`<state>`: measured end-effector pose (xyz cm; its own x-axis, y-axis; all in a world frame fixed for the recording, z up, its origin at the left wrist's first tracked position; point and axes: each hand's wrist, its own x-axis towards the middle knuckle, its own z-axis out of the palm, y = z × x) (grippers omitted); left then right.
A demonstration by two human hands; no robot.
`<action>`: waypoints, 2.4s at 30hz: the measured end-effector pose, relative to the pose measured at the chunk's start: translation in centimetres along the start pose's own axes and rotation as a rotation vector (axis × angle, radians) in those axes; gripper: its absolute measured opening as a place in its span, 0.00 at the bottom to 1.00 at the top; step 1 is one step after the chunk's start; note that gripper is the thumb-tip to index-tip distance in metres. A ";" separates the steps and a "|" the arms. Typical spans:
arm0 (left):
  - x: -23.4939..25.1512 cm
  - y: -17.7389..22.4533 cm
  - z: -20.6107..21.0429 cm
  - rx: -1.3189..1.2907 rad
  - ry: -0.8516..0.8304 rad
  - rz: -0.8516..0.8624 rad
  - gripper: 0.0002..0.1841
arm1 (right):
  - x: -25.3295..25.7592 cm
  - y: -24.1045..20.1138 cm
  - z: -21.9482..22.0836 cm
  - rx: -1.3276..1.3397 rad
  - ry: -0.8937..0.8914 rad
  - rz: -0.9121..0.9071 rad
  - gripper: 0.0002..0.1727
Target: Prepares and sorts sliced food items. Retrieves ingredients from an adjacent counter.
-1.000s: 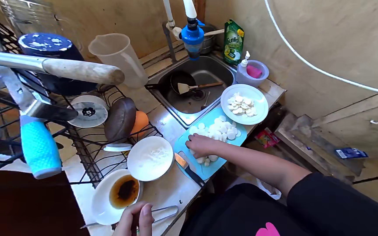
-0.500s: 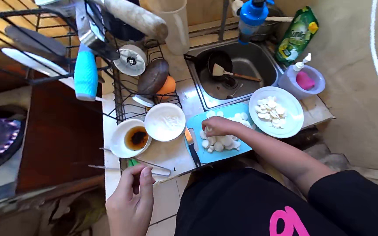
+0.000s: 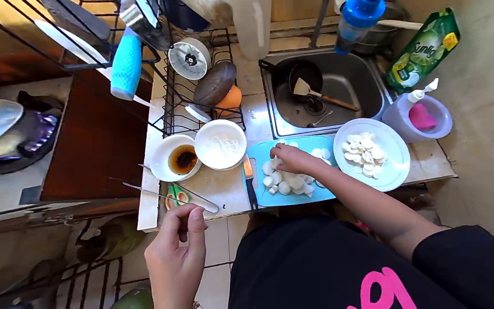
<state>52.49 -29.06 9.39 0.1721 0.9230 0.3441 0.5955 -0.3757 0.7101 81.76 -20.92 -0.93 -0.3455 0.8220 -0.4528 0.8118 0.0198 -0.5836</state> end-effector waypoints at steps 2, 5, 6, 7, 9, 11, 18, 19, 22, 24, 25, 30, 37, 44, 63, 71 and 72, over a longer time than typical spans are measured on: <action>-0.1 0.1 0.1 0.003 -0.007 0.000 0.21 | -0.4 0.2 -0.2 0.032 -0.003 -0.005 0.16; -0.1 0.2 0.1 0.019 -0.011 0.002 0.21 | -1.3 0.5 -0.7 0.093 0.028 -0.003 0.13; -0.1 0.2 0.1 0.022 -0.011 0.000 0.21 | -1.6 0.6 -0.9 0.105 0.037 0.000 0.12; 0.0 0.2 0.1 0.024 -0.012 -0.002 0.21 | -1.8 0.8 -1.0 0.105 0.043 0.003 0.12; 0.1 0.2 0.1 0.019 -0.015 -0.003 0.21 | -2.0 1.2 -0.8 0.093 0.051 -0.005 0.13; 0.2 0.3 0.2 0.012 -0.022 0.003 0.20 | -2.1 1.3 -0.5 0.062 0.066 -0.024 0.13; 0.5 0.5 0.2 0.011 -0.041 0.029 0.21 | -2.0 -0.5 1.0 -0.121 0.055 0.092 0.28; 0.5 0.4 0.1 0.011 -0.043 0.034 0.21 | -1.9 -0.8 1.2 -0.130 0.052 0.113 0.28; 0.6 0.4 -0.1 0.010 -0.045 0.035 0.22 | -2.0 -1.7 1.1 -0.146 0.028 0.158 0.28; 0.6 0.3 -0.2 0.001 -0.043 0.035 0.22 | -2.2 -2.0 1.0 -0.135 0.026 0.164 0.26; 0.6 0.2 -0.2 -0.004 -0.042 0.036 0.21 | -2.3 -2.0 0.9 -0.127 0.031 0.164 0.26; 0.5 0.0 -0.2 -0.007 -0.045 0.036 0.21 | -3.2 -1.5 0.5 -0.066 0.116 0.137 0.25; 0.2 -0.6 -0.4 -0.018 -0.037 0.026 0.21 | -7.5 3.3 -2.1 0.069 0.252 0.173 0.22; 0.5 -0.4 0.1 -0.022 -0.048 0.029 0.21 | -9.0 5.1 -1.1 0.019 0.178 0.271 0.26; 0.6 0.1 0.7 -0.016 -0.071 0.044 0.21 | -6.1 -1.8 3.6 -0.006 0.148 -0.014 0.24; 0.3 0.3 0.6 -0.009 -0.062 0.045 0.21 | -1.7 -5.3 5.4 -0.128 -0.054 0.038 0.23; 0.2 0.3 0.5 -0.006 -0.061 0.040 0.21 | -1.7 -5.4 5.3 -0.129 -0.061 0.053 0.23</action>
<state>53.14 -28.94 9.39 0.2433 0.9107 0.3339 0.5824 -0.4124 0.7005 75.45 -25.40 -0.56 -0.3256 0.7878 -0.5229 0.8819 0.0536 -0.4684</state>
